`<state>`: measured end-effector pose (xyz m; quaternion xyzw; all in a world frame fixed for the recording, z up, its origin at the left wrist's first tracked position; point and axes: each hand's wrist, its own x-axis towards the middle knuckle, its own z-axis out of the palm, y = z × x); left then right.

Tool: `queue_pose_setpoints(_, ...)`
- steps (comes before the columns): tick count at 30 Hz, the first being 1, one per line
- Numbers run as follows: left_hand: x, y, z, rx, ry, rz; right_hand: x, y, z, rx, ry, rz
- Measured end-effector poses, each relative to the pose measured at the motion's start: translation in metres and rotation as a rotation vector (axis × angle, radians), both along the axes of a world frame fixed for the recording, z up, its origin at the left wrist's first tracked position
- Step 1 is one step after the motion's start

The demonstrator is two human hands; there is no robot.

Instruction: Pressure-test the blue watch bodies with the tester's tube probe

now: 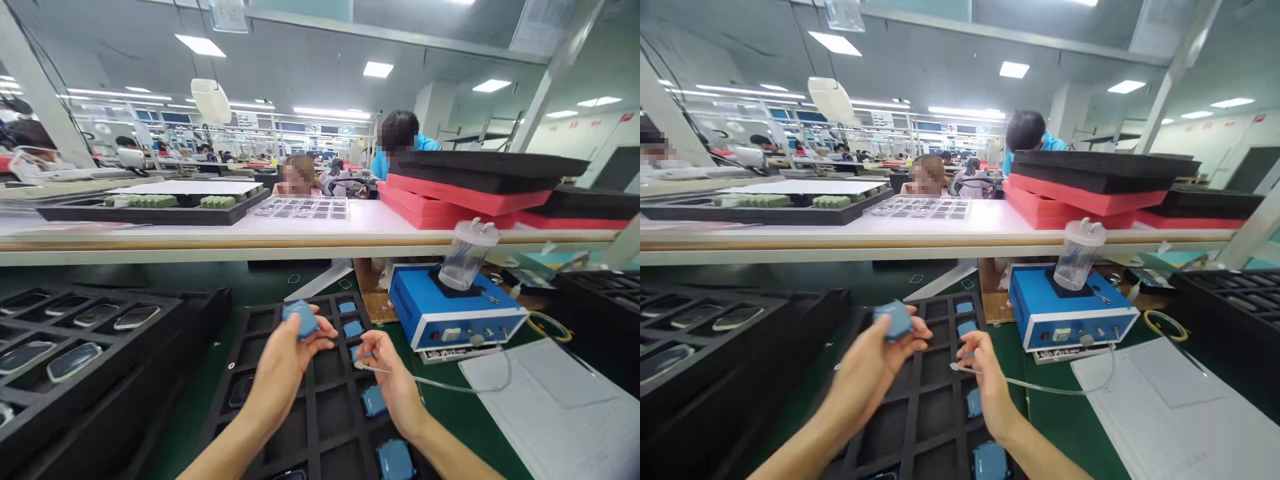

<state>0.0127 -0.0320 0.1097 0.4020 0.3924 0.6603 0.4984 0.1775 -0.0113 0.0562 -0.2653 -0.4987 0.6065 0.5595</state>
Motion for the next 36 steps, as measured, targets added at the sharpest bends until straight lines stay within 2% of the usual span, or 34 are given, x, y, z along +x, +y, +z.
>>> queue_pose_setpoints(3, 0.008, 0.023, -0.041, -0.074, -0.088, -0.099, -0.018, 0.008, -0.021, -0.126, 0.032, -0.050)
queue_pose_setpoints(5, 0.007, 0.033, -0.066, -0.127, -0.083, -0.126, -0.022, 0.011, -0.027, -0.196, 0.051, -0.060)
queue_pose_setpoints(8, 0.002, 0.039, -0.085, -0.231, -0.094, -0.145, -0.020, 0.013, -0.028, -0.240, 0.057, -0.065)
queue_pose_setpoints(15, 0.005, 0.036, -0.077, -0.258, -0.189, -0.229, -0.012, 0.009, -0.023, -0.309, -0.004, 0.031)
queue_pose_setpoints(20, 0.010, 0.035, -0.077, -0.235, -0.151, -0.329, -0.004, 0.006, -0.021, -0.274, 0.030, 0.054)
queue_pose_setpoints(24, 0.010, 0.032, -0.074, -0.209, -0.056, -0.401, -0.002, 0.000, -0.020, -0.223, 0.009, 0.006)
queue_pose_setpoints(28, 0.007, 0.030, -0.068, -0.196, 0.018, -0.407, -0.001, -0.004, -0.021, -0.125, -0.019, -0.040)
queue_pose_setpoints(36, 0.001, 0.030, -0.058, -0.225, -0.161, -0.488, 0.000, -0.004, -0.025, -0.064, -0.040, -0.013)
